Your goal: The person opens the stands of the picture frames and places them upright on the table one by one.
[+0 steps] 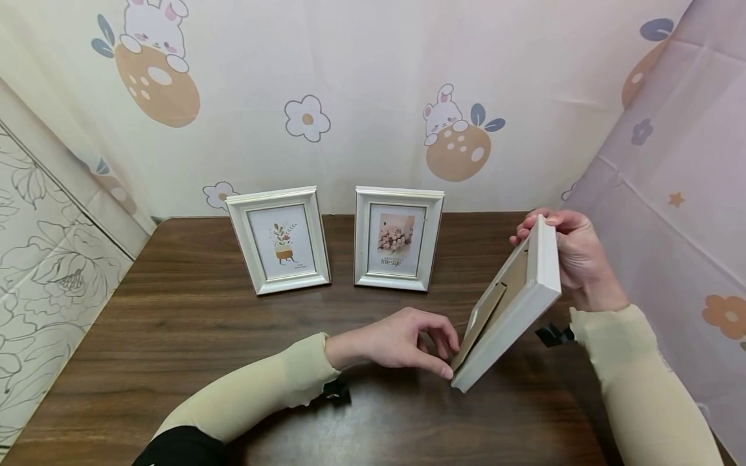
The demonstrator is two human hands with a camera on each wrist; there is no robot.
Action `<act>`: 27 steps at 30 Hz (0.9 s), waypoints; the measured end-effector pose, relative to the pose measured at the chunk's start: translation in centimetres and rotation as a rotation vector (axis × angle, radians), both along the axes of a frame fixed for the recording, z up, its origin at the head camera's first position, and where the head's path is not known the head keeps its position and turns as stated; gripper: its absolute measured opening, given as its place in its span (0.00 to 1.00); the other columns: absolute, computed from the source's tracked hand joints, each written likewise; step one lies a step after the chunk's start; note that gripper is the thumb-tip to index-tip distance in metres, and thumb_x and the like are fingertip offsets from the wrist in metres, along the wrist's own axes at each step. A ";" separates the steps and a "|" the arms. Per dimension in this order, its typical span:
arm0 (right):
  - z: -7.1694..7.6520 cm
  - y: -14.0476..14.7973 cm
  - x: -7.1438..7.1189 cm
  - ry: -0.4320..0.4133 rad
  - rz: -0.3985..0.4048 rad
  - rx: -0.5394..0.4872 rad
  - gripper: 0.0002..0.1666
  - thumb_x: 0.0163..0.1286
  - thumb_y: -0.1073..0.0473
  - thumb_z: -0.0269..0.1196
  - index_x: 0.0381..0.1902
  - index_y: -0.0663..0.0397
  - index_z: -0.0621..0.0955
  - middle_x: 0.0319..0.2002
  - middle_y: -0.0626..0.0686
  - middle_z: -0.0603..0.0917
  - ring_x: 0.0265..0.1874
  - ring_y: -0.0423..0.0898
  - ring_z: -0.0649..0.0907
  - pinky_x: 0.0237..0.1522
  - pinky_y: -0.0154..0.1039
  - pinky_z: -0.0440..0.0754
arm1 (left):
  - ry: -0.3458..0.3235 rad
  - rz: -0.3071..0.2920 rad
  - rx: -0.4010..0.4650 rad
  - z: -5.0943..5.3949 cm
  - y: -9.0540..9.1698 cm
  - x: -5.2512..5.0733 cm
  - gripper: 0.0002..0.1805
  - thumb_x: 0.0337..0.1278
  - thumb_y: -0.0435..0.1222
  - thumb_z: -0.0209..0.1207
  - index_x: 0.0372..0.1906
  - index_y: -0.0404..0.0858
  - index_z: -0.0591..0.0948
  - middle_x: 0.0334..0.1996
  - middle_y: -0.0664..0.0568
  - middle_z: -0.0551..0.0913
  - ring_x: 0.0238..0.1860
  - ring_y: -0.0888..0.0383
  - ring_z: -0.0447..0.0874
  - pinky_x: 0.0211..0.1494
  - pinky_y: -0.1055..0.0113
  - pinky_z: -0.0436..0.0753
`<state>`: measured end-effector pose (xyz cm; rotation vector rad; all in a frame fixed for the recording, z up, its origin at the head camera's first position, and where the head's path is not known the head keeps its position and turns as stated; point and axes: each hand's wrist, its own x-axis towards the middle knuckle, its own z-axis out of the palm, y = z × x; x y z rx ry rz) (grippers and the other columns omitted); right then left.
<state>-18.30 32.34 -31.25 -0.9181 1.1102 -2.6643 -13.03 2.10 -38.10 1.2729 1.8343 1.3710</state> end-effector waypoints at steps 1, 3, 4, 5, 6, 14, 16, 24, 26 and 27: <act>0.0 0.0 0.0 0.001 -0.001 0.002 0.19 0.71 0.83 0.46 0.39 0.75 0.85 0.40 0.69 0.85 0.39 0.63 0.86 0.49 0.56 0.83 | 0.002 0.004 0.002 0.0 0.0 0.0 0.15 0.51 0.34 0.74 0.43 0.40 0.81 0.35 0.52 0.85 0.39 0.66 0.83 0.38 0.69 0.84; 0.0 0.1 0.0 0.006 0.005 0.004 0.19 0.71 0.83 0.46 0.39 0.75 0.84 0.41 0.69 0.84 0.40 0.63 0.86 0.49 0.56 0.83 | 0.007 0.007 0.003 0.0 -0.1 0.0 0.16 0.52 0.34 0.74 0.43 0.41 0.81 0.35 0.52 0.85 0.39 0.66 0.83 0.38 0.69 0.84; 0.0 0.2 0.0 0.010 0.011 0.003 0.19 0.71 0.83 0.46 0.39 0.76 0.84 0.41 0.69 0.84 0.40 0.63 0.85 0.50 0.56 0.82 | 0.004 0.008 0.003 0.0 -0.1 0.0 0.16 0.52 0.34 0.74 0.44 0.40 0.80 0.35 0.53 0.85 0.39 0.66 0.83 0.38 0.69 0.84; -0.1 0.2 0.0 0.012 0.018 0.001 0.18 0.71 0.83 0.46 0.39 0.76 0.84 0.41 0.69 0.84 0.40 0.63 0.85 0.50 0.56 0.82 | 0.001 0.008 0.003 0.0 -0.2 0.0 0.16 0.52 0.34 0.73 0.44 0.40 0.80 0.35 0.54 0.85 0.39 0.66 0.83 0.38 0.69 0.84; -0.1 0.3 0.0 0.015 0.022 0.001 0.18 0.71 0.83 0.47 0.39 0.76 0.84 0.41 0.69 0.84 0.40 0.64 0.85 0.50 0.56 0.82 | -0.002 0.010 0.002 0.1 -0.3 0.0 0.16 0.52 0.33 0.73 0.44 0.40 0.80 0.35 0.55 0.84 0.40 0.66 0.83 0.39 0.69 0.84; -0.2 0.6 0.1 0.046 0.067 0.011 0.14 0.70 0.82 0.49 0.39 0.76 0.83 0.43 0.69 0.84 0.43 0.64 0.85 0.50 0.56 0.82 | -0.011 0.002 0.000 0.3 -1.1 -0.5 0.16 0.53 0.33 0.71 0.46 0.39 0.80 0.38 0.49 0.84 0.43 0.63 0.82 0.42 0.68 0.84; -0.3 0.7 0.0 0.058 0.084 0.018 0.14 0.70 0.82 0.49 0.39 0.76 0.83 0.44 0.70 0.83 0.44 0.64 0.84 0.50 0.56 0.82 | -0.012 0.002 0.001 0.3 -1.4 -0.6 0.16 0.54 0.32 0.71 0.46 0.38 0.80 0.39 0.50 0.84 0.43 0.63 0.82 0.43 0.68 0.84; -0.4 0.9 0.2 0.061 0.098 0.066 0.16 0.71 0.83 0.46 0.39 0.76 0.82 0.43 0.69 0.83 0.43 0.63 0.85 0.51 0.54 0.82 | -0.020 0.009 0.005 0.3 -2.3 -1.1 0.16 0.54 0.30 0.69 0.48 0.38 0.80 0.40 0.60 0.82 0.44 0.63 0.81 0.44 0.66 0.84; -0.3 0.8 0.4 0.055 0.086 0.077 0.17 0.71 0.83 0.45 0.38 0.76 0.82 0.43 0.68 0.83 0.42 0.62 0.85 0.49 0.54 0.82 | -0.025 0.010 0.011 0.3 -2.5 -1.2 0.16 0.54 0.29 0.68 0.48 0.38 0.80 0.40 0.59 0.82 0.44 0.62 0.81 0.43 0.66 0.84; -0.4 0.8 0.4 0.052 0.084 0.082 0.17 0.71 0.83 0.45 0.37 0.75 0.81 0.43 0.68 0.83 0.41 0.62 0.85 0.49 0.54 0.83 | -0.025 0.010 0.013 0.4 -2.6 -1.2 0.16 0.54 0.29 0.67 0.48 0.38 0.80 0.40 0.59 0.82 0.44 0.61 0.81 0.43 0.66 0.84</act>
